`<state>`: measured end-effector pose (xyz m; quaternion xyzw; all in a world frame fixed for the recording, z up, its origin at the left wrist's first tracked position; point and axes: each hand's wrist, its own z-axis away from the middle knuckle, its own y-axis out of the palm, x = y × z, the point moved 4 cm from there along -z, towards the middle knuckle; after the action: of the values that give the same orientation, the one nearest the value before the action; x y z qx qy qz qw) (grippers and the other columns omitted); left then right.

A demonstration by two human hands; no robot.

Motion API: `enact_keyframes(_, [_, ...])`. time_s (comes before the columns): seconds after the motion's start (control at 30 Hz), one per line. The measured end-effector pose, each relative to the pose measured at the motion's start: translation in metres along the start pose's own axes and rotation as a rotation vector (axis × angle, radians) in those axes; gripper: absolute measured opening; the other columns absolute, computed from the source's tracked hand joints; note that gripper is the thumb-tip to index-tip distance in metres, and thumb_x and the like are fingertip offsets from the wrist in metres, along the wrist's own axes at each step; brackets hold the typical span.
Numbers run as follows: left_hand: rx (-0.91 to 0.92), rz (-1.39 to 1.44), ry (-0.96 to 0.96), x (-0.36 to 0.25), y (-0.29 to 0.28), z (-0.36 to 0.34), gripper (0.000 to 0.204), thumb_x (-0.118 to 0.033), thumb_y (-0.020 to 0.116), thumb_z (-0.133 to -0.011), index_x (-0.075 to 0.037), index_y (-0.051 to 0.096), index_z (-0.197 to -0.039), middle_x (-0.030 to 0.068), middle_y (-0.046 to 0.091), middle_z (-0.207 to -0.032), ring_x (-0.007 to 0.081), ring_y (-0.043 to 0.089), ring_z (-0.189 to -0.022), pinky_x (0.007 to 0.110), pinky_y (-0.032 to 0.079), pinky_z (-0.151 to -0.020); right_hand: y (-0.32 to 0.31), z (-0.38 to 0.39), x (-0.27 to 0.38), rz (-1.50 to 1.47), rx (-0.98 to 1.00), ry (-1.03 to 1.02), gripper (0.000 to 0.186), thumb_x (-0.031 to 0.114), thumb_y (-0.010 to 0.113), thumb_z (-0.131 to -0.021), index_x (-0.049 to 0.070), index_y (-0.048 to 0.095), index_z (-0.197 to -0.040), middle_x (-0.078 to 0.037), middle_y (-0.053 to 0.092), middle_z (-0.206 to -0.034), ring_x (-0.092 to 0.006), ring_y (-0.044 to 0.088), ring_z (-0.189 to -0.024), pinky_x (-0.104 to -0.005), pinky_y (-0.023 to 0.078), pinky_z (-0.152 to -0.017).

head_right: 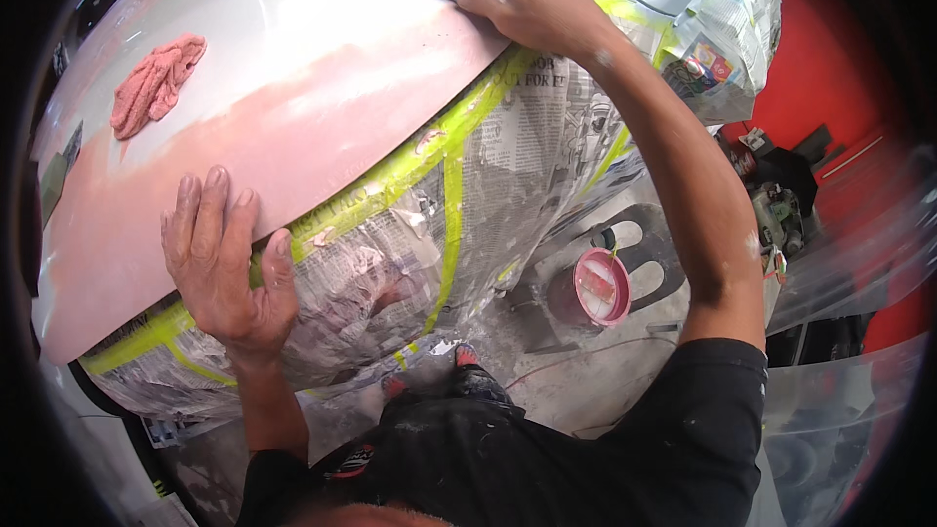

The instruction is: The person sands a pink car part with a sanding block, moving it back and forth across the surface. They occasionally wipe the surface with a pink cloth while continuing to sand.

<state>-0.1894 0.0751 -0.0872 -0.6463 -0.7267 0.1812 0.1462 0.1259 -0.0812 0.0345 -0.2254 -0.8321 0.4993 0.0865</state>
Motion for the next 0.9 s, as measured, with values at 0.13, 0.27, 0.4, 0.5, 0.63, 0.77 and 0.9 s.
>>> enact_keyframes(0.13, [0.029,-0.014,-0.021,0.008,-0.007,0.005,0.032,-0.028,0.068,-0.098,-0.009,0.07,-0.123,0.0162,0.068,-0.134,0.0391,0.058,-0.133,0.053,0.036,-0.116,-0.003,0.027,0.031,-0.064,-0.027,-0.085,0.045,0.036,0.064,-0.094,0.009,0.072,-0.129,-0.025,0.069,-0.123,-0.0397,0.072,-0.095,-0.0453,0.055,-0.085])
enact_keyframes(0.27, [0.031,-0.014,-0.003,0.006,-0.007,0.003,0.033,-0.029,0.067,-0.098,-0.008,0.069,-0.124,0.0165,0.068,-0.134,0.0391,0.058,-0.133,0.053,0.035,-0.117,-0.009,0.035,0.035,-0.074,-0.101,-0.126,0.044,0.036,0.065,-0.094,0.01,0.073,-0.129,-0.025,0.07,-0.118,-0.0392,0.072,-0.095,-0.0441,0.055,-0.087])
enact_keyframes(0.4, [0.031,0.011,-0.007,0.0,-0.002,0.002,0.034,-0.031,0.066,-0.099,-0.009,0.068,-0.125,0.0165,0.068,-0.134,0.0387,0.058,-0.134,0.054,0.035,-0.117,0.007,0.005,0.004,-0.091,-0.057,0.071,0.045,0.038,0.066,-0.094,0.01,0.072,-0.129,-0.023,0.073,-0.11,-0.0365,0.072,-0.092,-0.0423,0.055,-0.087])
enact_keyframes(0.5, [0.037,-0.028,-0.013,0.01,-0.006,0.004,0.034,-0.031,0.066,-0.099,-0.009,0.068,-0.125,0.0165,0.067,-0.135,0.0388,0.058,-0.134,0.053,0.034,-0.117,-0.003,0.041,0.047,-0.157,-0.023,-0.051,0.048,0.039,0.068,-0.094,0.011,0.071,-0.133,-0.028,0.065,-0.132,-0.0397,0.071,-0.102,-0.0417,0.054,-0.093])
enact_keyframes(0.63, [0.034,0.009,-0.007,0.003,-0.006,0.003,0.035,-0.018,0.071,-0.093,-0.004,0.069,-0.125,0.0181,0.066,-0.138,0.0391,0.056,-0.135,0.055,0.035,-0.117,-0.014,0.036,0.04,-0.094,-0.04,-0.148,0.047,0.039,0.066,-0.094,0.01,0.072,-0.13,-0.027,0.065,-0.131,-0.042,0.071,-0.104,-0.0441,0.054,-0.095])
enact_keyframes(0.77, [0.018,-0.014,-0.015,0.0,-0.002,0.002,0.033,-0.031,0.067,-0.098,-0.009,0.069,-0.124,0.0161,0.068,-0.134,0.0388,0.058,-0.133,0.054,0.035,-0.117,0.004,-0.004,0.019,-0.091,-0.009,-0.07,0.047,0.04,0.063,-0.095,0.008,0.072,-0.128,-0.024,0.07,-0.125,-0.0405,0.071,-0.101,-0.043,0.055,-0.09])
enact_keyframes(0.9, [0.021,-0.036,-0.019,0.008,-0.011,0.006,0.033,-0.023,0.069,-0.095,-0.006,0.069,-0.124,0.0174,0.067,-0.136,0.0392,0.058,-0.134,0.054,0.035,-0.117,-0.01,0.037,0.04,-0.122,0.0,-0.139,0.046,0.039,0.064,-0.095,0.014,0.071,-0.133,-0.029,0.062,-0.135,-0.0433,0.07,-0.105,-0.0471,0.054,-0.093])
